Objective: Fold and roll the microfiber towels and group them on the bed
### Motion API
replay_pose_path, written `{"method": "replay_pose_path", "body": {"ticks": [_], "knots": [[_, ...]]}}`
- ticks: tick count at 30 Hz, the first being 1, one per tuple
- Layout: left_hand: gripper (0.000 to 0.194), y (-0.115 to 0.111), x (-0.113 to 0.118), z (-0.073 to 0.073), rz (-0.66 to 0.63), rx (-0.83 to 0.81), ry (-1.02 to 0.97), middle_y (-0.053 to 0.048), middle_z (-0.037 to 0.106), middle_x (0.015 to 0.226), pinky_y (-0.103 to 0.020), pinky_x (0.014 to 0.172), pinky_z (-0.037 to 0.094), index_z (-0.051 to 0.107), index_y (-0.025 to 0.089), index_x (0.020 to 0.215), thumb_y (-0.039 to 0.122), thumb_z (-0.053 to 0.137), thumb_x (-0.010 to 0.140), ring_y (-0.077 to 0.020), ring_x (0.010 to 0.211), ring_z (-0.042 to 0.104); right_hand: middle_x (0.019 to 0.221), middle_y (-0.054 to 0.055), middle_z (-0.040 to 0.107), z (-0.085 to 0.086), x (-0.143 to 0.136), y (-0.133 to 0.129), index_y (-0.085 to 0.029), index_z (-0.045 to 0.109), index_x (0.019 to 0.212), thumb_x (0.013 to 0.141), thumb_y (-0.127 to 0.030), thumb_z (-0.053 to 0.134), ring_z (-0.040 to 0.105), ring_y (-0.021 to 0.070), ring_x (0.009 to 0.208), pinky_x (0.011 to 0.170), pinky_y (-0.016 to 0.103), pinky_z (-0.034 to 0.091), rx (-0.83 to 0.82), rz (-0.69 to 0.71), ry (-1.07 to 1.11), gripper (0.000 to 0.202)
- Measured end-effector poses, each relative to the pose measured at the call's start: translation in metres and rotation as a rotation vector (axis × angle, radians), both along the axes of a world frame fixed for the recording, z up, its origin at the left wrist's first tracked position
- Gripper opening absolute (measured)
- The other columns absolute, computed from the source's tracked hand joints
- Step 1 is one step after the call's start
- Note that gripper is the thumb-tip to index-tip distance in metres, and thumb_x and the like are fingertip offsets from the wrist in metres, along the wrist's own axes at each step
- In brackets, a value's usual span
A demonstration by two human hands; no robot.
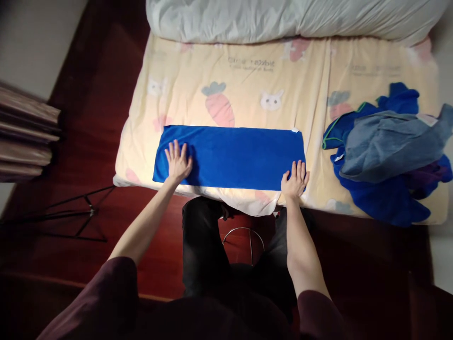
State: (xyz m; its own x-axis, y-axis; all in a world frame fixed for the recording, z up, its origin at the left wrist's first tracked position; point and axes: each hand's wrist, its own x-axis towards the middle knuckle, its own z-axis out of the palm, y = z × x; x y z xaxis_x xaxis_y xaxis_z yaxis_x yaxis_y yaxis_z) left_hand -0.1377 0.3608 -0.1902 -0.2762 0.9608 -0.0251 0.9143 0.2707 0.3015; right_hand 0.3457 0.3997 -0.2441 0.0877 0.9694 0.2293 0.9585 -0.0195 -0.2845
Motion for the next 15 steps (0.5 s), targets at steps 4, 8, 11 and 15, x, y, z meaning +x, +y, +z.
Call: {"method": "replay_pose_path", "body": {"ticks": [4,8,11,15], "knots": [[0.067,0.037,0.08,-0.003,-0.361,0.055,-0.061,-0.007,0.009,0.183,-0.066,0.136,-0.003,0.04,0.021,0.168,0.045,0.041,0.105,-0.0359,0.169,-0.006,0.166,0.016,0.051,0.002,0.0,-0.001,-0.014,0.055,0.157,0.101,-0.028,0.038,0.04,0.0263,0.161,0.133,0.057,0.025,0.018,-0.009,0.003,0.06],[0.065,0.067,0.13,-0.021,-0.587,0.098,-0.123,-0.005,0.016,0.182,-0.065,0.136,0.001,0.045,0.028,0.165,0.052,0.04,0.105,-0.0345,0.17,0.002,0.165,0.016,0.052,0.004,0.0,-0.002,-0.015,0.056,0.157,0.1,-0.027,0.038,0.042,0.0275,0.16,0.132,0.058,0.027,0.02,-0.01,-0.005,0.061],[0.067,0.08,0.109,-0.034,-0.549,0.066,-0.117,-0.007,0.022,0.181,-0.065,0.136,0.002,0.046,0.027,0.165,0.056,0.04,0.106,-0.0351,0.17,0.007,0.164,0.016,0.052,0.003,0.0,-0.002,-0.015,0.056,0.157,0.1,-0.027,0.039,0.042,0.0275,0.159,0.132,0.057,0.027,0.014,-0.009,-0.011,0.061],[0.068,0.089,0.025,-0.034,-0.378,0.011,-0.06,-0.007,0.02,0.181,-0.061,0.137,0.0,0.041,0.023,0.168,0.056,0.038,0.108,-0.0326,0.17,0.006,0.165,0.016,0.052,0.001,0.002,-0.001,-0.015,0.055,0.158,0.099,-0.026,0.04,0.042,0.0282,0.159,0.132,0.057,0.027,-0.001,-0.017,-0.013,0.062]]}}
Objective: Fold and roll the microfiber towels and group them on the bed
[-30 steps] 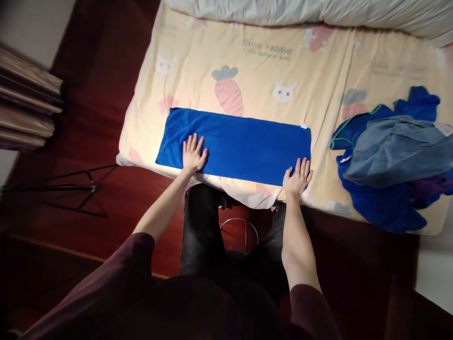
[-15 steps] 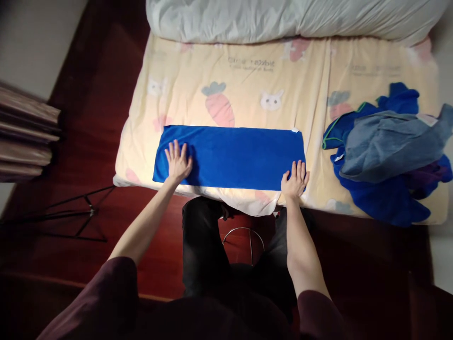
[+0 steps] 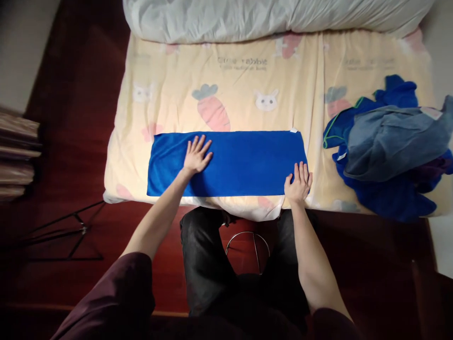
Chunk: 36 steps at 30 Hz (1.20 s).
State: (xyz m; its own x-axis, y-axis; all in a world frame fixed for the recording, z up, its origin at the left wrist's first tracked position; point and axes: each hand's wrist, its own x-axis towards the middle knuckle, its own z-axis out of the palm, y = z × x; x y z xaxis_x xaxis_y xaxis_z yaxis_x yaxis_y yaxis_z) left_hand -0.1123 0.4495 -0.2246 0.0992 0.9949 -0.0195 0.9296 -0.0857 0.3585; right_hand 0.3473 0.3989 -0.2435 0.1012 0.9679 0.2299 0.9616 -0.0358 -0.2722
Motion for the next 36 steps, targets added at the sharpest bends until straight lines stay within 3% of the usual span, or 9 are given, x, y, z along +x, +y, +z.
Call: {"method": "replay_pose_path", "body": {"ticks": [5,9,13,17,22,26,30,33,36], "knots": [[0.067,0.002,-0.084,0.012,0.278,-0.04,0.079,-0.011,0.013,0.182,-0.062,0.136,0.001,0.032,0.014,0.17,0.048,0.035,0.112,-0.0329,0.169,0.005,0.165,0.016,0.052,0.001,-0.001,-0.001,-0.014,0.055,0.157,0.1,-0.027,0.04,0.042,0.0273,0.159,0.133,0.056,0.027,0.014,0.003,-0.001,0.061],[0.067,-0.001,-0.089,0.019,0.308,-0.052,0.111,-0.015,0.011,0.182,-0.065,0.134,0.001,0.031,0.008,0.169,0.045,0.032,0.112,-0.0351,0.168,0.004,0.163,0.016,0.054,0.006,-0.003,-0.002,-0.013,0.056,0.156,0.1,-0.027,0.039,0.044,0.0264,0.158,0.133,0.055,0.028,0.011,-0.007,-0.007,0.061],[0.068,-0.02,-0.081,0.019,0.225,0.006,0.119,-0.011,0.015,0.182,-0.059,0.137,0.004,0.039,0.016,0.168,0.051,0.03,0.11,-0.0336,0.17,0.005,0.164,0.015,0.053,0.007,-0.003,-0.002,-0.014,0.056,0.157,0.1,-0.027,0.039,0.043,0.0254,0.159,0.133,0.054,0.028,-0.007,-0.011,-0.003,0.06],[0.073,-0.025,-0.109,0.015,0.43,-0.028,0.094,-0.016,0.018,0.181,-0.064,0.136,0.009,0.034,0.013,0.169,0.053,0.029,0.109,-0.036,0.169,0.01,0.164,0.015,0.053,0.006,-0.003,-0.002,-0.015,0.055,0.158,0.1,-0.027,0.04,0.042,0.0264,0.16,0.133,0.056,0.027,-0.016,-0.014,0.006,0.061],[0.079,-0.004,-0.147,0.026,0.557,-0.138,0.063,-0.02,0.019,0.18,-0.071,0.133,0.005,0.031,0.009,0.17,0.056,0.032,0.105,-0.0415,0.168,0.009,0.164,0.014,0.053,0.007,-0.004,-0.002,-0.014,0.057,0.156,0.103,-0.029,0.038,0.043,0.024,0.159,0.134,0.052,0.026,0.004,-0.013,0.008,0.059],[0.079,-0.024,-0.108,0.033,0.552,-0.026,0.079,-0.021,0.01,0.181,-0.069,0.133,-0.001,0.029,0.007,0.17,0.053,0.029,0.106,-0.0406,0.169,-0.003,0.165,0.013,0.052,0.009,-0.004,-0.003,-0.013,0.057,0.157,0.103,-0.029,0.037,0.042,0.0227,0.16,0.135,0.051,0.025,-0.01,-0.026,-0.007,0.059],[0.071,-0.095,-0.036,0.024,0.279,0.001,0.025,-0.013,0.014,0.182,-0.064,0.136,0.006,0.039,0.017,0.168,0.051,0.033,0.106,-0.0344,0.17,0.002,0.166,0.014,0.05,0.009,-0.004,-0.003,-0.014,0.055,0.158,0.101,-0.025,0.038,0.041,0.0237,0.16,0.135,0.053,0.025,-0.052,-0.018,0.002,0.06],[0.066,-0.136,-0.004,0.017,0.314,0.009,0.019,-0.012,0.023,0.18,-0.06,0.137,0.009,0.04,0.02,0.168,0.044,0.031,0.107,-0.0298,0.169,0.013,0.168,0.015,0.048,0.01,-0.004,-0.002,-0.014,0.051,0.161,0.1,-0.023,0.039,0.037,0.025,0.162,0.135,0.055,0.023,-0.073,-0.013,0.009,0.063],[0.065,-0.146,0.003,0.016,0.376,0.023,0.02,-0.011,0.025,0.18,-0.057,0.137,0.009,0.04,0.02,0.168,0.04,0.032,0.106,-0.0276,0.169,0.017,0.169,0.016,0.047,0.012,-0.004,-0.002,-0.013,0.05,0.162,0.1,-0.023,0.037,0.035,0.0256,0.163,0.135,0.056,0.022,-0.08,-0.012,-0.001,0.064]]}}
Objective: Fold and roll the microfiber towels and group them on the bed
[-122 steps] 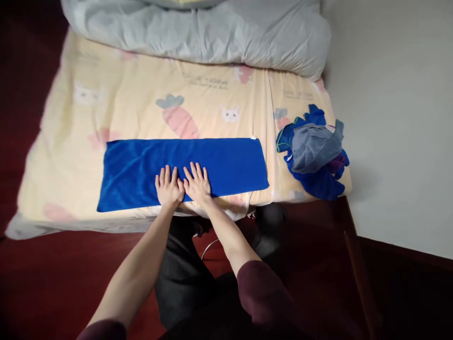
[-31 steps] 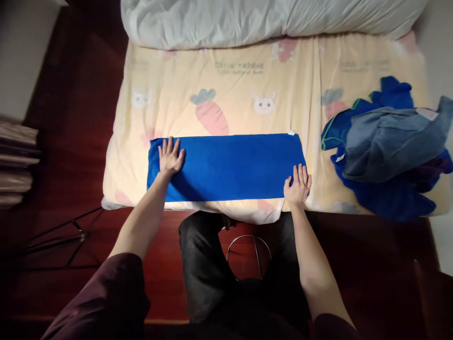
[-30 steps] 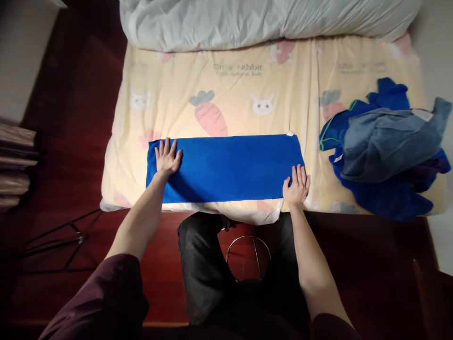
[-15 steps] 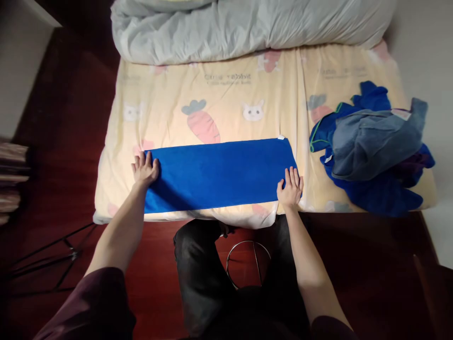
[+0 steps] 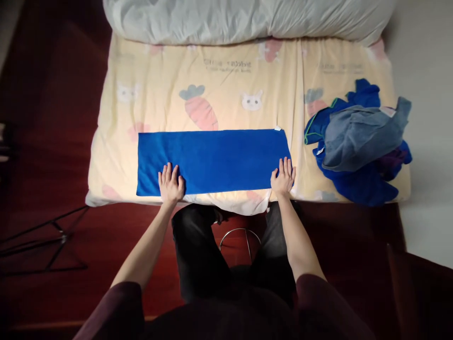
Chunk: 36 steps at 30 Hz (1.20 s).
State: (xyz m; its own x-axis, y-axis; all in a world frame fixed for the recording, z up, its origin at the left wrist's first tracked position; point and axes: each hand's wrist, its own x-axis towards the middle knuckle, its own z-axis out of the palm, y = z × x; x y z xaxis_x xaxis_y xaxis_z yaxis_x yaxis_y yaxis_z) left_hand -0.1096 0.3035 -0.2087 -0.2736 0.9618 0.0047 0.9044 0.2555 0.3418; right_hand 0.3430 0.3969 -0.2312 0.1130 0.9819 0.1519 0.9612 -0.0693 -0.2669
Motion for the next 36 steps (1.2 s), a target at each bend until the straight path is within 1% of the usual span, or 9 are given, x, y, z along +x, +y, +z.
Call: {"method": "replay_pose_path", "body": {"ticks": [4,7,13,16,19,24,27,31,36], "knots": [[0.067,0.005,-0.004,0.003,0.032,0.027,-0.026,-0.011,0.032,0.177,-0.056,0.137,0.01,0.041,0.019,0.166,0.036,0.037,0.102,-0.0274,0.168,0.021,0.167,0.019,0.048,0.011,-0.01,-0.006,-0.013,0.051,0.16,0.103,-0.025,0.033,0.033,0.0288,0.163,0.133,0.064,0.021,-0.044,-0.057,0.045,0.062],[0.067,0.005,-0.004,0.0,0.046,0.056,-0.043,-0.011,0.036,0.175,-0.054,0.138,0.011,0.045,0.017,0.164,0.035,0.037,0.1,-0.026,0.167,0.025,0.17,0.02,0.043,0.025,-0.051,-0.014,-0.013,0.052,0.16,0.104,-0.029,0.035,0.025,0.0359,0.166,0.13,0.075,0.013,-0.057,-0.081,0.143,0.061],[0.067,0.003,-0.006,-0.009,0.056,0.092,-0.036,-0.009,0.038,0.174,-0.051,0.138,0.012,0.046,0.017,0.163,0.036,0.035,0.099,-0.0242,0.166,0.027,0.177,0.0,0.032,0.048,-0.225,-0.001,-0.031,0.04,0.169,0.107,-0.034,0.049,0.013,0.0255,0.17,0.138,0.061,0.006,-0.125,0.617,0.337,0.062],[0.067,0.004,-0.007,-0.009,0.054,0.062,-0.037,-0.009,0.037,0.175,-0.052,0.138,0.012,0.044,0.018,0.163,0.036,0.035,0.099,-0.0258,0.166,0.026,0.178,-0.001,0.03,0.047,-0.271,0.029,-0.029,0.039,0.169,0.106,-0.035,0.054,0.014,0.0239,0.17,0.139,0.055,0.006,-0.239,0.837,0.338,0.065],[0.067,0.004,-0.007,-0.01,0.064,0.067,-0.057,-0.009,0.035,0.176,-0.053,0.138,0.011,0.043,0.018,0.164,0.036,0.035,0.099,-0.0286,0.166,0.025,0.179,0.002,0.028,0.034,-0.238,0.063,-0.022,0.044,0.166,0.109,-0.035,0.05,0.02,0.0218,0.169,0.14,0.049,0.007,-0.298,0.877,0.257,0.059],[0.067,0.003,-0.009,-0.016,0.036,0.133,-0.084,-0.013,0.038,0.174,-0.053,0.138,0.01,0.048,0.014,0.161,0.036,0.039,0.098,-0.03,0.165,0.027,0.18,0.003,0.026,0.019,-0.081,0.126,-0.021,0.04,0.168,0.112,-0.039,0.042,0.018,0.0218,0.169,0.14,0.052,0.007,-0.234,0.643,0.099,0.059],[0.066,0.004,-0.01,-0.019,0.031,0.197,-0.115,-0.017,0.042,0.171,-0.054,0.137,0.01,0.052,0.009,0.157,0.036,0.042,0.097,-0.0318,0.164,0.031,0.18,0.008,0.025,0.026,-0.015,0.163,-0.017,0.036,0.17,0.113,-0.036,0.033,0.018,0.0237,0.169,0.139,0.054,0.012,-0.257,0.453,-0.003,0.06],[0.066,0.004,-0.011,-0.022,0.016,0.248,-0.133,-0.019,0.045,0.169,-0.054,0.136,0.012,0.052,0.008,0.157,0.032,0.047,0.095,-0.0331,0.163,0.032,0.18,0.013,0.022,0.042,-0.015,0.163,-0.012,0.034,0.171,0.112,-0.036,0.032,0.014,0.0295,0.17,0.138,0.061,0.008,-0.244,0.404,-0.057,0.063],[0.064,0.004,-0.015,-0.029,-0.016,0.303,-0.063,-0.017,0.049,0.167,-0.052,0.135,0.017,0.055,0.008,0.156,0.029,0.048,0.096,-0.0317,0.16,0.037,0.182,0.004,0.016,0.04,-0.024,0.099,-0.022,0.03,0.173,0.113,-0.043,0.033,0.009,0.0229,0.171,0.14,0.053,0.008,-0.24,0.683,-0.045,0.064]]}}
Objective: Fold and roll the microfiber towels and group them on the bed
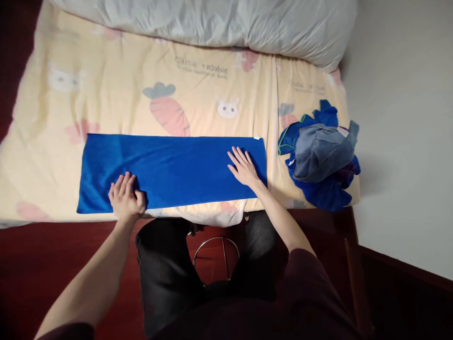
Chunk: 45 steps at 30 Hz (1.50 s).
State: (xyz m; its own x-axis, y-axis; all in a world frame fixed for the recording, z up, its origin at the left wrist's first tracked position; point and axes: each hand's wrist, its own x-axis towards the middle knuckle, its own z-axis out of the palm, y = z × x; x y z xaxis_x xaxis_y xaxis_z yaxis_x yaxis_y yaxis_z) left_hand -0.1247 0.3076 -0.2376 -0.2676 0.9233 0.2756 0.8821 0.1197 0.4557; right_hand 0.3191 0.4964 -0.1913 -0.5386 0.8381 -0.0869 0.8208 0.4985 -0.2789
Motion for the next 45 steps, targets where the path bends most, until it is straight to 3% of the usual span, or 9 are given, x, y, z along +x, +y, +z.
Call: {"method": "replay_pose_path", "body": {"ticks": [6,9,14,17,20,25,33,37,45], "knots": [[0.064,0.001,-0.003,-0.005,0.017,-0.017,0.018,-0.014,0.049,0.167,-0.055,0.134,0.019,0.055,0.006,0.153,0.031,0.05,0.095,-0.03,0.16,0.038,0.181,0.012,0.02,-0.007,0.092,0.003,-0.014,0.03,0.172,0.112,-0.041,0.031,0.014,0.0258,0.17,0.138,0.055,0.013,-0.028,-0.356,-0.089,0.065],[0.064,0.001,-0.001,-0.003,0.009,-0.014,-0.003,-0.016,0.048,0.167,-0.053,0.135,0.017,0.055,0.007,0.154,0.03,0.048,0.095,-0.0304,0.161,0.037,0.18,0.015,0.019,0.001,0.097,-0.012,-0.012,0.031,0.171,0.112,-0.04,0.03,0.011,0.0289,0.17,0.137,0.06,0.011,0.036,-0.426,-0.087,0.066],[0.064,0.001,0.0,-0.002,0.014,-0.011,-0.025,-0.015,0.047,0.169,-0.053,0.136,0.015,0.054,0.01,0.156,0.029,0.046,0.096,-0.0298,0.161,0.036,0.18,0.009,0.021,0.01,0.068,-0.145,-0.017,0.034,0.171,0.113,-0.04,0.029,0.015,0.0244,0.17,0.138,0.054,0.019,0.098,-0.285,0.016,0.062],[0.063,0.001,0.0,-0.002,0.01,-0.014,-0.015,-0.014,0.047,0.168,-0.052,0.136,0.015,0.054,0.011,0.156,0.029,0.043,0.098,-0.0285,0.161,0.036,0.174,0.013,0.038,0.006,0.07,-0.238,-0.015,0.056,0.158,0.112,-0.036,0.037,0.03,0.0272,0.166,0.136,0.054,0.025,0.1,-0.327,-0.004,0.054],[0.062,0.002,0.0,-0.001,0.011,-0.026,0.016,-0.014,0.048,0.168,-0.05,0.136,0.016,0.055,0.01,0.157,0.03,0.039,0.1,-0.0274,0.161,0.036,0.158,0.011,0.06,-0.001,0.08,-0.294,-0.018,0.076,0.133,0.109,-0.031,0.043,0.049,0.0284,0.155,0.136,0.058,0.023,0.109,-0.372,-0.007,0.043],[0.066,0.003,0.002,0.004,0.024,-0.081,0.076,-0.014,0.038,0.174,-0.05,0.137,0.013,0.048,0.008,0.163,0.033,0.034,0.103,-0.0286,0.165,0.027,0.146,0.008,0.07,-0.001,0.091,-0.316,-0.02,0.082,0.115,0.107,-0.027,0.043,0.054,0.0287,0.151,0.135,0.063,0.022,0.188,-0.522,0.035,0.04],[0.068,-0.004,0.015,0.017,0.112,-0.261,0.042,-0.02,0.021,0.179,-0.066,0.134,0.008,0.038,0.008,0.168,0.034,0.032,0.105,-0.0396,0.168,0.011,0.175,0.008,0.037,0.008,0.085,-0.336,-0.021,0.071,0.143,0.108,-0.034,0.037,0.03,0.0331,0.165,0.131,0.069,0.024,0.127,-0.644,-0.153,0.05],[0.07,-0.054,0.04,0.018,0.062,-0.306,-0.074,-0.026,0.024,0.176,-0.071,0.13,0.017,0.041,0.004,0.165,0.038,0.036,0.105,-0.0423,0.167,0.015,0.179,0.011,0.025,0.016,0.072,-0.336,-0.02,0.06,0.156,0.106,-0.034,0.038,0.021,0.0345,0.167,0.127,0.072,0.029,0.057,-0.759,-0.222,0.056],[0.074,-0.233,0.088,0.027,-0.068,-0.251,-0.222,-0.019,0.025,0.178,-0.057,0.134,0.029,0.034,0.014,0.17,0.047,0.04,0.105,-0.0353,0.169,0.012,0.18,0.018,0.019,0.029,0.034,-0.298,-0.016,0.045,0.166,0.102,-0.034,0.046,0.015,0.0451,0.167,0.123,0.073,0.033,-0.057,-0.815,-0.27,0.067]]}}
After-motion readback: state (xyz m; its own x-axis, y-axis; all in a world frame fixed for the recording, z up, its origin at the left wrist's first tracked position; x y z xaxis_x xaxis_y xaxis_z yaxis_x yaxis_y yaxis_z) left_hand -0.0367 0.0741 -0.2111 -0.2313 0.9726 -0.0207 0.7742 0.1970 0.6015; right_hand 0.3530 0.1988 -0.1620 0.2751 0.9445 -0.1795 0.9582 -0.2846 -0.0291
